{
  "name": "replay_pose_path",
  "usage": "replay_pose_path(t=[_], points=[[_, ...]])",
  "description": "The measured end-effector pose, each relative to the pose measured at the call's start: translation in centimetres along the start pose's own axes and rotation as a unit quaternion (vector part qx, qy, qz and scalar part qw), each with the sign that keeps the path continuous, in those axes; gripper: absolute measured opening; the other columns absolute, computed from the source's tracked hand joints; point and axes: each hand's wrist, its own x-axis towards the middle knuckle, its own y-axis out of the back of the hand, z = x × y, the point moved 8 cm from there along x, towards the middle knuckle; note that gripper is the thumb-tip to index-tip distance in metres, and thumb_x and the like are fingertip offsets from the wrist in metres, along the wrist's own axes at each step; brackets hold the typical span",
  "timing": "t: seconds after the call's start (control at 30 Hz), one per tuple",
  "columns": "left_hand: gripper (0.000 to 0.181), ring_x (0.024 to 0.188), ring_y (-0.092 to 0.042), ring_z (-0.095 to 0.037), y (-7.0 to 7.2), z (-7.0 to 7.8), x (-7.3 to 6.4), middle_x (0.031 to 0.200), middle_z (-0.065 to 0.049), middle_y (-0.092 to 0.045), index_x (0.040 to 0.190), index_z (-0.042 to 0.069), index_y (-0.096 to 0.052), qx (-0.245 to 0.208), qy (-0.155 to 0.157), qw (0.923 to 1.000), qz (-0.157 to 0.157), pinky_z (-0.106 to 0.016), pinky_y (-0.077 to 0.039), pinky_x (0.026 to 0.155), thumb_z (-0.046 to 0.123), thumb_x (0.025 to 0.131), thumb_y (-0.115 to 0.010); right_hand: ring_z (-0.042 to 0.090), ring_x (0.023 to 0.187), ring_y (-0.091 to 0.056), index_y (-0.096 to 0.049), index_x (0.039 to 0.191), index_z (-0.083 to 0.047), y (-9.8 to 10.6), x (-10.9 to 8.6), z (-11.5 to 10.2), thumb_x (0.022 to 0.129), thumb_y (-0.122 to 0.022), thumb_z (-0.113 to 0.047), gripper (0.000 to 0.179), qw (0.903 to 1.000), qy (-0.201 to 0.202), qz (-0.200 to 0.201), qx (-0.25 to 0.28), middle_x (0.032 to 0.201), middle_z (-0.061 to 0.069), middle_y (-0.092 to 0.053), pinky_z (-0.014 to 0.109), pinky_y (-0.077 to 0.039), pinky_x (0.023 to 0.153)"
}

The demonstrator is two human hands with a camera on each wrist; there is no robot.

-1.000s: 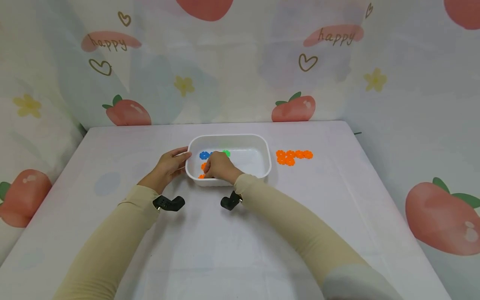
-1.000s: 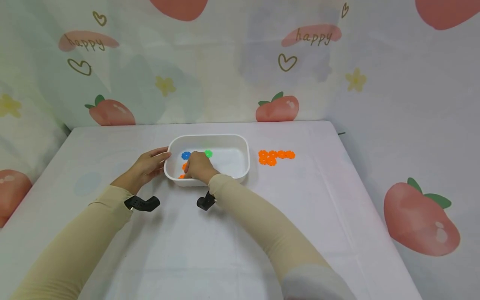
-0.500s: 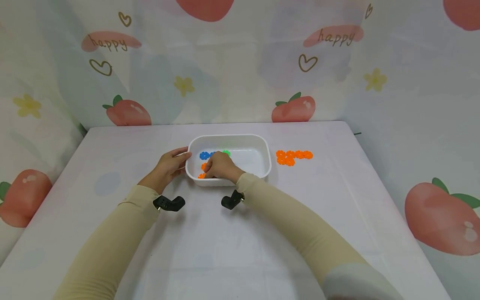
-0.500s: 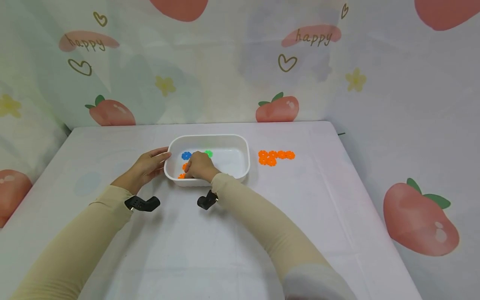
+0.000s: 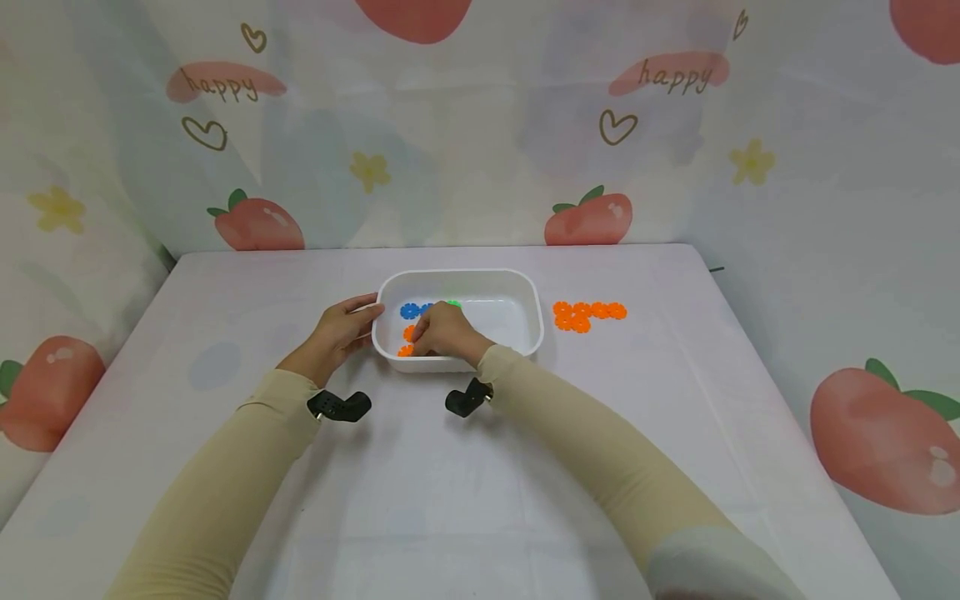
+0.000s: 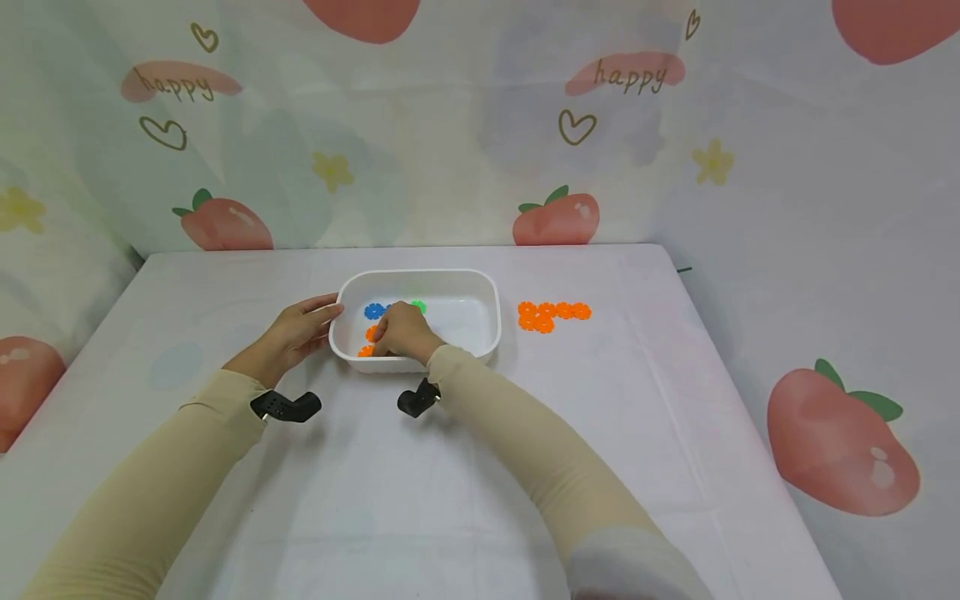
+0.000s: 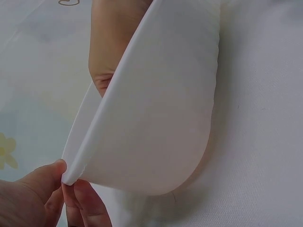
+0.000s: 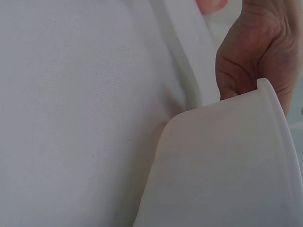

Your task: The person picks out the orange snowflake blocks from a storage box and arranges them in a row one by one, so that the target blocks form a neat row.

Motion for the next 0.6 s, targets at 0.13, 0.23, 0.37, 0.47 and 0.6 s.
replay_pose_path(t=[0.13, 0.23, 0.37, 0.47, 0.6], points=[[0.051, 0.114, -0.056, -0.020, -0.01, -0.03, -0.06, 0.143, -0.008, -0.054, 0.147, 0.022, -0.047, 0.001, 0.001, 1.0000, 0.000, -0.024, -0.046, 0.084, 0.028, 0.099, -0.060, 0.011, 0.075, -0.057, -0.079, 0.092, -0.006, -0.24, -0.19, -0.13, 0.077, -0.081, -0.010, 0.016, 0.9999, 0.005, -0.016, 0.001, 0.088, 0.005, -0.074, 0.017, -0.043, 0.063], [0.051, 0.114, -0.057, -0.020, -0.08, -0.04, -0.13, 0.143, -0.009, -0.054, 0.148, 0.022, -0.047, -0.001, 0.001, 1.0000, -0.001, -0.025, -0.046, 0.086, 0.028, 0.099, -0.060, 0.012, 0.078, -0.057, -0.079, 0.096, -0.005, -0.46, -0.44, -0.07, 0.081, -0.079, -0.011, 0.017, 0.9992, 0.001, -0.034, 0.019, 0.092, 0.005, -0.075, 0.017, -0.045, 0.065], [0.051, 0.111, -0.056, -0.020, -0.06, -0.07, -0.19, 0.142, -0.009, -0.055, 0.147, 0.023, -0.047, 0.002, 0.002, 1.0000, 0.002, -0.027, -0.045, 0.089, 0.029, 0.099, -0.061, 0.013, 0.076, -0.058, -0.078, 0.098, -0.005, -0.56, -0.62, 0.09, 0.084, -0.077, -0.014, 0.017, 0.9979, -0.001, -0.051, 0.040, 0.093, 0.005, -0.075, 0.018, -0.047, 0.065], [0.051, 0.111, -0.056, -0.020, 0.00, -0.06, -0.19, 0.143, -0.009, -0.055, 0.147, 0.023, -0.047, 0.001, 0.002, 1.0000, 0.003, -0.027, -0.045, 0.089, 0.029, 0.099, -0.061, 0.012, 0.077, -0.057, -0.078, 0.100, -0.006, -0.54, -0.61, 0.15, 0.085, -0.076, -0.016, 0.018, 0.9972, 0.002, -0.059, 0.046, 0.094, 0.004, -0.075, 0.018, -0.047, 0.066], [0.051, 0.112, -0.056, -0.019, 0.11, -0.03, -0.12, 0.144, -0.008, -0.054, 0.147, 0.022, -0.047, -0.007, 0.003, 1.0000, 0.001, -0.025, -0.045, 0.085, 0.027, 0.099, -0.061, 0.011, 0.079, -0.058, -0.078, 0.102, -0.007, -0.34, -0.59, 0.07, 0.086, -0.077, -0.017, 0.020, 0.9963, 0.004, -0.064, 0.058, 0.094, 0.005, -0.075, 0.018, -0.047, 0.068]])
